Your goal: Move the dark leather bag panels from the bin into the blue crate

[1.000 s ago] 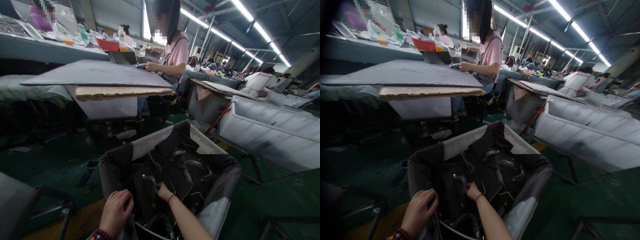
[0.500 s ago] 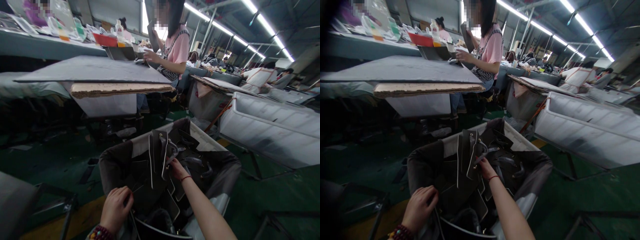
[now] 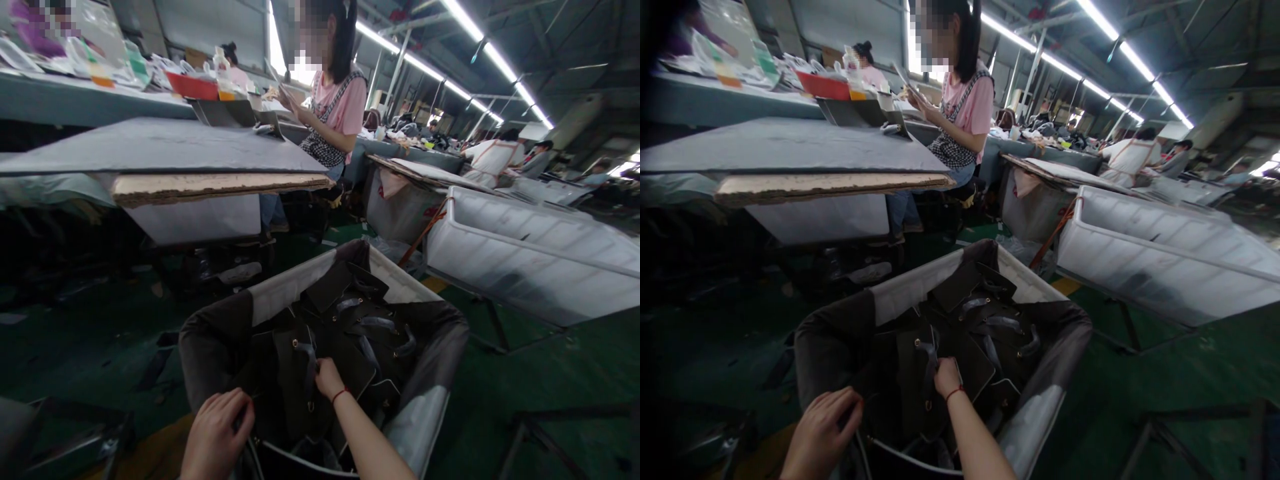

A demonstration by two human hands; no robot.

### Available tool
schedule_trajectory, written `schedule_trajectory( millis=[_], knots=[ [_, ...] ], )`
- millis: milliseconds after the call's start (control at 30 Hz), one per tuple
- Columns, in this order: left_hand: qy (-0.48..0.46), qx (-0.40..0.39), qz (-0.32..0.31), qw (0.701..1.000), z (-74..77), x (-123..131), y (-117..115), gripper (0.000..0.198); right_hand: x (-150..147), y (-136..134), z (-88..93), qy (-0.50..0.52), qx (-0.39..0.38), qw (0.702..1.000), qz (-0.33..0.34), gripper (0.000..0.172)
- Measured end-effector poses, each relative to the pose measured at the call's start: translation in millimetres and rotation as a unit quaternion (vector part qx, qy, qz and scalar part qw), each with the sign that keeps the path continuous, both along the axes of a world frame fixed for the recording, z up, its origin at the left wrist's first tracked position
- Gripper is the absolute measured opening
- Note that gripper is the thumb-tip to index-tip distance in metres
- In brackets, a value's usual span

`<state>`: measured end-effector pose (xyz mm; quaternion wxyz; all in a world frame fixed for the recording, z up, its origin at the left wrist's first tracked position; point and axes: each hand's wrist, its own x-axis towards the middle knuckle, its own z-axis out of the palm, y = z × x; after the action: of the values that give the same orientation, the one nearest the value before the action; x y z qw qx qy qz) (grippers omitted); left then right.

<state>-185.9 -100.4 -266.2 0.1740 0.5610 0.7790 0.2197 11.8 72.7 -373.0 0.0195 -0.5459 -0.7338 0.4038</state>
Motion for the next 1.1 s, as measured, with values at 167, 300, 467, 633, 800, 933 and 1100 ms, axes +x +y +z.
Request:
schedule_trajectory(
  millis=[167,300,467,633,800,933,1100],
  knots=[
    [-0.007,-0.002,-0.002,1.000,1.7,0,0,0.024,-15,-34,23.0,-0.042,0.087,0.995,0.002,0.030],
    [-0.007,-0.001,-0.006,1.000,2.5,1,-2,0.025,-22,-49,34.7,-0.143,0.091,0.985,0.028,0.036],
    [0.000,-0.003,-0.012,1.000,7.5,3,-4,0.023,-20,-62,39.7,-0.163,0.090,0.982,0.038,0.040],
    [0.009,0.000,-0.022,1.000,10.6,3,-6,0.024,-19,-65,40.7,-0.179,0.072,0.981,0.013,0.037],
    [0.018,0.013,-0.031,0.999,8.9,1,-9,0.024,-15,-64,46.4,-0.160,0.109,0.980,0.045,0.036],
    [0.020,0.009,-0.029,0.999,11.2,1,-9,0.026,-9,-40,100.2,-0.177,0.247,0.939,0.159,0.029],
    [0.018,0.025,-0.048,0.998,8.8,-4,-16,0.028,37,37,279.7,-0.171,0.486,0.814,0.267,0.028]
  ],
)
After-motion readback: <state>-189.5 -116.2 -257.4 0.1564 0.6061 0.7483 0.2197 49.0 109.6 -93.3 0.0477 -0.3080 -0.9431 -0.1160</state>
